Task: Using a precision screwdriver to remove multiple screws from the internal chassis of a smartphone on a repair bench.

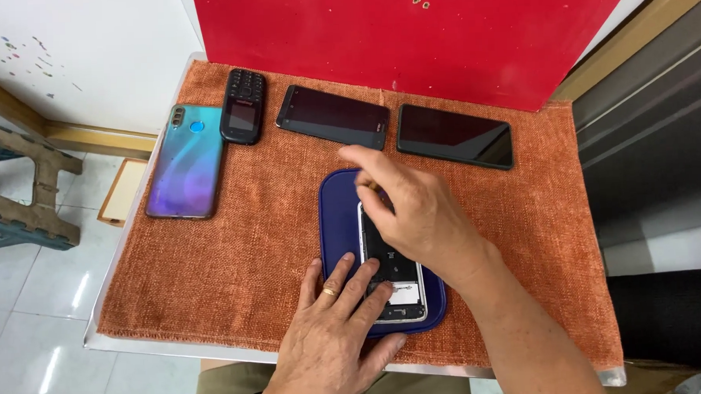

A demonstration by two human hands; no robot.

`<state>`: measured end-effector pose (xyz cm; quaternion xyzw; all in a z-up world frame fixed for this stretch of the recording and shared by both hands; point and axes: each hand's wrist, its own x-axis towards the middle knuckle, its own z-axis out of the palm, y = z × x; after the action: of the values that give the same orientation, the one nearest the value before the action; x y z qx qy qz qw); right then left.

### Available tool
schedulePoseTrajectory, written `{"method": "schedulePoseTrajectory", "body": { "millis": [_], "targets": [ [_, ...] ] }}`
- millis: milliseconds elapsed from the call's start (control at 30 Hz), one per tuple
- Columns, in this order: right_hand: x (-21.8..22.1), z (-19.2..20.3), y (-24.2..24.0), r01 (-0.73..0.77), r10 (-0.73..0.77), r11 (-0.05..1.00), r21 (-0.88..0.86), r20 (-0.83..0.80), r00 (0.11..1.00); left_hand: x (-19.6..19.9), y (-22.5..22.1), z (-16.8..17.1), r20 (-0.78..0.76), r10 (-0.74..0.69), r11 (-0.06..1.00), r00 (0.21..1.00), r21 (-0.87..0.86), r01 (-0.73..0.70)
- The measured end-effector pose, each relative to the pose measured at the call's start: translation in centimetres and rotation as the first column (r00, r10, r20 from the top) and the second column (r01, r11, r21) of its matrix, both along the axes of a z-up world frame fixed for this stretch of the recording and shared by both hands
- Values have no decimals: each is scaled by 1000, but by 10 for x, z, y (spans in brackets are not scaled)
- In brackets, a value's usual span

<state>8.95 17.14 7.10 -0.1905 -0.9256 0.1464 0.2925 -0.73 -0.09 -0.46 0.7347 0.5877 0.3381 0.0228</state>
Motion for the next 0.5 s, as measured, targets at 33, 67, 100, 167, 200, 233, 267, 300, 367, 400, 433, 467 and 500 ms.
{"method": "schedulePoseTrajectory", "body": {
  "millis": [33, 67, 100, 167, 200, 233, 267, 300, 367, 400, 433, 467, 500],
  "targets": [
    [-1, -4, 1, -1, 1, 1000, -2, 0, 1000, 0, 0, -1, 0, 1, 1000, 1000, -2, -1],
    [-2, -8, 2, 44, -43, 999, 20, -16, 999, 0, 0, -1, -5, 3, 1000, 1000, -5, -3],
    [-3, -12, 3, 88, -87, 995, 42, -32, 996, 0, 0, -2, -10, 6, 1000, 1000, -8, -6],
    [-3, -5, 0, 48, -48, 999, -6, -40, 998, 0, 0, -2, -14, 2, 1000, 1000, -11, -2],
    [-4, -1, -1, 2, -5, 999, -55, -49, 999, 0, 0, -2, -17, 3, 1000, 1000, -15, -4],
    [-4, -1, -4, 5, -7, 998, -55, -50, 999, 1, 0, -2, -18, 0, 1000, 1000, -15, -1],
    [-5, 0, -6, -17, 14, 997, -77, -39, 999, 0, 0, -1, -20, 1, 1000, 1000, -11, -1],
    [-5, 1, -8, -38, 35, 994, -100, -28, 999, 0, 0, -1, -23, 1, 1000, 1000, -7, -1],
    [-6, -7, -2, -11, 12, 1000, 15, -53, 999, 0, 0, -1, -22, 2, 1000, 1000, -4, -2],
    [-5, -11, 1, 19, -9, 991, 132, -77, 997, 1, 0, 0, -19, 2, 1000, 1000, 2, -2],
    [-3, -7, 0, 23, -12, 991, 130, -80, 997, 1, 0, 0, -22, -1, 1000, 1000, 0, 1],
    [-1, -3, 1, 35, -35, 999, 17, -31, 999, 1, 0, 0, -26, 2, 1000, 1000, -9, -2],
    [1, 2, 1, 51, -50, 994, -97, 19, 999, 2, 1, 0, -31, 6, 1000, 999, -17, -6]
  ]
}}
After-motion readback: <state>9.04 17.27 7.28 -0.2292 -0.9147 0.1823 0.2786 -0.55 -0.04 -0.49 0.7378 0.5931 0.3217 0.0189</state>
